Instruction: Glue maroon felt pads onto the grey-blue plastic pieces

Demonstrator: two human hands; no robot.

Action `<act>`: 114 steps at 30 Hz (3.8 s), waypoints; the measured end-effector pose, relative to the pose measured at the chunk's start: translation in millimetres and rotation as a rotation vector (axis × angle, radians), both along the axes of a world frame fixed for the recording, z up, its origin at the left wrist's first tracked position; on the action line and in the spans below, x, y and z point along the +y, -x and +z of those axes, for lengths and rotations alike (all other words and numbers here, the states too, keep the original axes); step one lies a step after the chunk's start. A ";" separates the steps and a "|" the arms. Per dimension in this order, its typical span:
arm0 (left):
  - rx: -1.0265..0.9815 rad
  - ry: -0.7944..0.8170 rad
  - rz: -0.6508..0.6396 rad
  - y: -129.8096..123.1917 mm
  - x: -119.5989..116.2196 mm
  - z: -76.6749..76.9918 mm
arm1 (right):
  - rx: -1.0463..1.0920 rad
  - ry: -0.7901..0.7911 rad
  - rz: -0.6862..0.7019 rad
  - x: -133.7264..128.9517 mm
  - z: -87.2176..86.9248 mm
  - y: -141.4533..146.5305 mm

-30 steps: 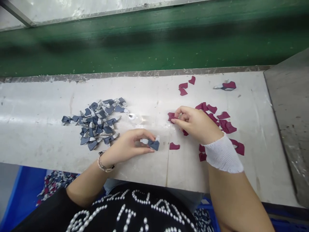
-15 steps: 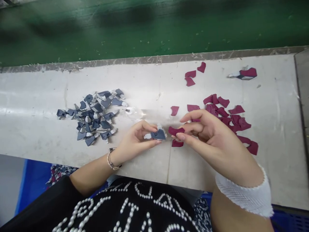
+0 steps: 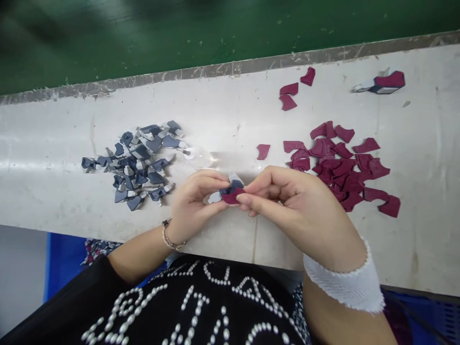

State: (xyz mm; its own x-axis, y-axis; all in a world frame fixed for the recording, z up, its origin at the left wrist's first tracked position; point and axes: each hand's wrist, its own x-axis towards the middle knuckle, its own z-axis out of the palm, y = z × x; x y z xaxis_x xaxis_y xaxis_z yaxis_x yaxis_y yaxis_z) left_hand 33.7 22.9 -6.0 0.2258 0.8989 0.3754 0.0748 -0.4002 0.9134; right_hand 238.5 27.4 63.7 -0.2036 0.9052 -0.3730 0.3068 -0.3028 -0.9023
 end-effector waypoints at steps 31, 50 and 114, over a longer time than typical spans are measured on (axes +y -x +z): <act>0.182 -0.279 0.078 0.3 6.4 5.1 | -0.076 -0.063 -0.057 -0.4 -5.7 2.6; 0.006 -0.275 -0.005 -0.3 7.4 3.2 | -0.015 0.042 0.244 5.8 -2.2 -6.5; 0.038 0.032 -0.382 3.3 -5.1 10.9 | -0.228 -0.343 0.593 -4.3 10.1 -15.7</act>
